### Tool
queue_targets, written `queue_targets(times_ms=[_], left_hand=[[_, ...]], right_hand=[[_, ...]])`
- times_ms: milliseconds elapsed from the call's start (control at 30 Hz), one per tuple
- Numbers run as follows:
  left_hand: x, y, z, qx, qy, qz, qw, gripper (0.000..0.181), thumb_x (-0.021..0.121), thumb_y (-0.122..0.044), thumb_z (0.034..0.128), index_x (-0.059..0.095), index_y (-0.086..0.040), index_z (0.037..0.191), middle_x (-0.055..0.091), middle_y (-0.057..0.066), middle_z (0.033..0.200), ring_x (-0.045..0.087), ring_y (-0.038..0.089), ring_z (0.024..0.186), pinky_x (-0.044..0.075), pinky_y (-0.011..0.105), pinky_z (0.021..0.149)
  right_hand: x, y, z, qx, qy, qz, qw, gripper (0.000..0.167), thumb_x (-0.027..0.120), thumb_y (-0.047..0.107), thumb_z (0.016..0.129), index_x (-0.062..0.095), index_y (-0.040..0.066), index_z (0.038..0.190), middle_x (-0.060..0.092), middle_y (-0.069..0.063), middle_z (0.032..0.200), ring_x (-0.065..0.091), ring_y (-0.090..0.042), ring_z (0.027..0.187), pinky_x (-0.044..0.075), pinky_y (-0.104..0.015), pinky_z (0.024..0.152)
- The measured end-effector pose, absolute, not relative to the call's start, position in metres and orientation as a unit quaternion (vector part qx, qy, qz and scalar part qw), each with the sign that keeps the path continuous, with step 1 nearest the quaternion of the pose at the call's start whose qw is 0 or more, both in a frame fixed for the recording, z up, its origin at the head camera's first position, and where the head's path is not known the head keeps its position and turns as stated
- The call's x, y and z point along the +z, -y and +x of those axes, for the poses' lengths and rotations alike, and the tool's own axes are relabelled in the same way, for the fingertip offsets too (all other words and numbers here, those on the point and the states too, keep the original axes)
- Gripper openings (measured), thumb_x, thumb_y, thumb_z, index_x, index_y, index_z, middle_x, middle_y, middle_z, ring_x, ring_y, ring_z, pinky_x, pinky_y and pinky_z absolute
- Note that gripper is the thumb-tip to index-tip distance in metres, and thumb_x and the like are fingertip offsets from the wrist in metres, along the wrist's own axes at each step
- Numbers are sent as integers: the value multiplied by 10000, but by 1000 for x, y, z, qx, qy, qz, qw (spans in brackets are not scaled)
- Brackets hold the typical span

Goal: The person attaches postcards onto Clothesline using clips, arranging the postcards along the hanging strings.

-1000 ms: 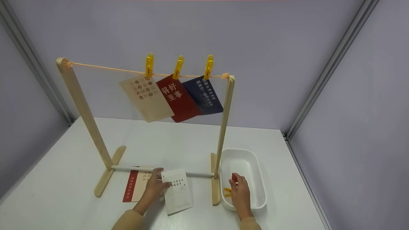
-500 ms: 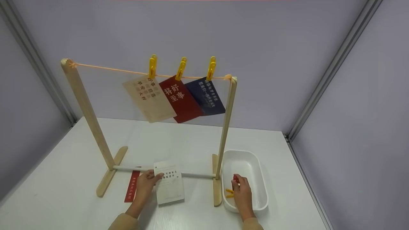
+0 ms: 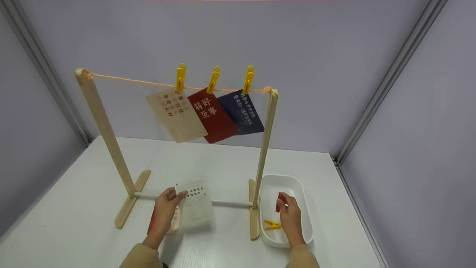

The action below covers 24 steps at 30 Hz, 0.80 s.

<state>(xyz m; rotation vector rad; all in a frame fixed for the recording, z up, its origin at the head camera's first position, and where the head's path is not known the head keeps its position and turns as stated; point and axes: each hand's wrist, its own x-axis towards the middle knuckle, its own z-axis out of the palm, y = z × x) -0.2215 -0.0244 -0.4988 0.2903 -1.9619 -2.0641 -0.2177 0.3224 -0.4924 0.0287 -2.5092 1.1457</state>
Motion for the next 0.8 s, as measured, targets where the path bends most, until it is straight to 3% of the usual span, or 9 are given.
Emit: queue_targets(times_ms=[200, 333, 500, 800], left_hand=[[-489, 31, -223, -727, 664, 84, 155, 250, 693, -156, 826, 625, 19, 991, 674, 89, 854, 617, 176, 726, 475, 227, 597], [-481, 35, -223, -736, 652, 82, 163, 251, 689, -134, 830, 614, 30, 1004, 670, 102, 869, 618, 181, 741, 482, 225, 605], [-469, 38, -223, -749, 633, 78, 177, 258, 696, -119, 822, 605, 49, 995, 665, 123, 869, 624, 183, 728, 489, 229, 589], [-444, 49, -227, -762, 609, 73, 206, 261, 703, -112, 816, 601, 46, 997, 659, 122, 866, 614, 169, 733, 489, 225, 591]], right_hand=[[-453, -329, -225, 405, 894, -7, 191, 342, 528, 168, 936, 525, -28, 1216, 557, -143, 1039, 560, -257, 915, 425, -158, 736], [-421, -334, -231, 401, 888, 8, 224, 334, 535, 153, 934, 533, -37, 1208, 556, -146, 1028, 521, -110, 889, 379, -101, 711], [-380, -338, -241, 406, 876, 29, 257, 325, 539, 145, 932, 546, -52, 1191, 544, -135, 1009, 457, 47, 845, 371, -120, 700], [-304, -333, -251, 392, 875, 55, 277, 385, 511, 233, 948, 541, -36, 1223, 524, -70, 1019, 501, 25, 818, 380, -137, 686]])
